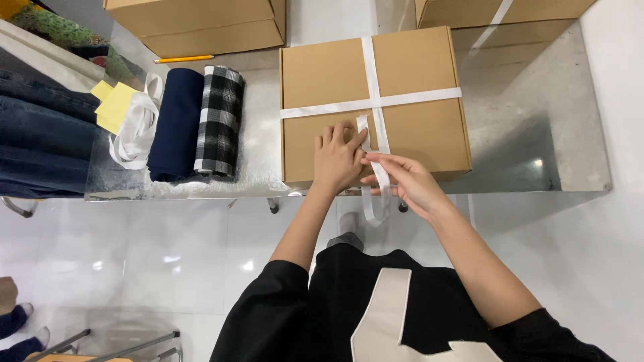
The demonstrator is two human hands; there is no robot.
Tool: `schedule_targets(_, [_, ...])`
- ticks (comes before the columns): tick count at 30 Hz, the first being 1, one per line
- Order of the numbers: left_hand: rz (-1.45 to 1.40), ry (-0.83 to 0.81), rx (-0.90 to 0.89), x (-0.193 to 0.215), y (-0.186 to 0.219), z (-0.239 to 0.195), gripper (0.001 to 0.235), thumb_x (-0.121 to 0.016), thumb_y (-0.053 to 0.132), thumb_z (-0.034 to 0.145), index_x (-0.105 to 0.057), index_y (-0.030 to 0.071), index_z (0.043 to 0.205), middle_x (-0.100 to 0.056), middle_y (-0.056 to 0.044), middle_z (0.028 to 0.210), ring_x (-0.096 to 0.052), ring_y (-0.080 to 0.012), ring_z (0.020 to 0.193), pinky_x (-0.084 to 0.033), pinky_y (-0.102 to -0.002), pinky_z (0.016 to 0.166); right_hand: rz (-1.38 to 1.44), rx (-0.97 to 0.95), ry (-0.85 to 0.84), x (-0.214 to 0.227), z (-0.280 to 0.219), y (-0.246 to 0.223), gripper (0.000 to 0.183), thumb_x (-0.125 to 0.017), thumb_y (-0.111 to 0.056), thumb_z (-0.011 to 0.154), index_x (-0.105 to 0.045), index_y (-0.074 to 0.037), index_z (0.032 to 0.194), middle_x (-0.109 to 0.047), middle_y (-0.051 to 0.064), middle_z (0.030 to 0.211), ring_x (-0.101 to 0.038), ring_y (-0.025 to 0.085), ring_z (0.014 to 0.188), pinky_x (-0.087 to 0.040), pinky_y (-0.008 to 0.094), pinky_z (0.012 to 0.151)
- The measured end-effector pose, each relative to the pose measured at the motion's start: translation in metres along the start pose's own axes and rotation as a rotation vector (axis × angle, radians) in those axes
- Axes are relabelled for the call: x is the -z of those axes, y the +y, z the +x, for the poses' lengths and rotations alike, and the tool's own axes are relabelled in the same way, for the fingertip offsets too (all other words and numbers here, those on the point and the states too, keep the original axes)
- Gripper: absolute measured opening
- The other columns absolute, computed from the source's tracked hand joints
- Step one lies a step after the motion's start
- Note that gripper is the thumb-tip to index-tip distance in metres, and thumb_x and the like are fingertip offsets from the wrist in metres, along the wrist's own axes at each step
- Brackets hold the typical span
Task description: The person wraps a folded brown garment in a clear plastic bag, places it into a cardboard box, and closes the box. They then tie a white ribbon around the box, forming a bow on top.
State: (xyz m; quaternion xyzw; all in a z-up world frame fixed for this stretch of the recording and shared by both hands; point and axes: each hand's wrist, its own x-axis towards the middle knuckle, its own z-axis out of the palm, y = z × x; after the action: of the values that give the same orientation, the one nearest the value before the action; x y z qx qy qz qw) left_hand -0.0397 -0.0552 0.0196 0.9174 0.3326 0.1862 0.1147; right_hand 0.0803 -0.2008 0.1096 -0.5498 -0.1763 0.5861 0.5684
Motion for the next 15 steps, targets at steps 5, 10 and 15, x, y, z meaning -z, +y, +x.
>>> schedule_targets(5, [-0.031, -0.064, -0.005, -0.008, -0.025, 0.023, 0.045, -0.054, 0.030, 0.091, -0.077, 0.034, 0.130, -0.050, 0.002, 0.127, -0.048, -0.0259, 0.117, -0.041, -0.039, 0.092, 0.037, 0.026, 0.023, -0.002, 0.023, 0.005, 0.042, -0.058, -0.021, 0.107, -0.063, 0.001, 0.142, -0.067, 0.017, 0.144, -0.076, 0.030, 0.110, -0.069, 0.044, 0.084])
schedule_targets(10, [-0.100, 0.014, -0.014, -0.019, -0.053, 0.031, 0.056, -0.062, 0.016, 0.087, -0.069, 0.030, 0.140, -0.049, 0.001, 0.124, -0.053, -0.0257, 0.111, -0.046, -0.039, 0.088, 0.040, 0.007, 0.068, -0.007, 0.036, 0.000, 0.041, -0.059, -0.021, 0.107, -0.064, 0.001, 0.142, -0.067, 0.018, 0.144, -0.076, 0.032, 0.110, -0.069, 0.046, 0.085])
schedule_targets(15, [-0.087, 0.070, -0.064, 0.001, -0.061, 0.033, 0.038, -0.075, 0.011, 0.082, -0.080, 0.029, 0.114, -0.052, 0.003, 0.121, -0.054, -0.0233, 0.106, -0.046, -0.037, 0.084, 0.075, 0.033, 0.099, -0.006, 0.060, 0.011, 0.042, -0.060, -0.021, 0.107, -0.062, 0.002, 0.142, -0.066, 0.017, 0.144, -0.076, 0.031, 0.109, -0.069, 0.043, 0.084])
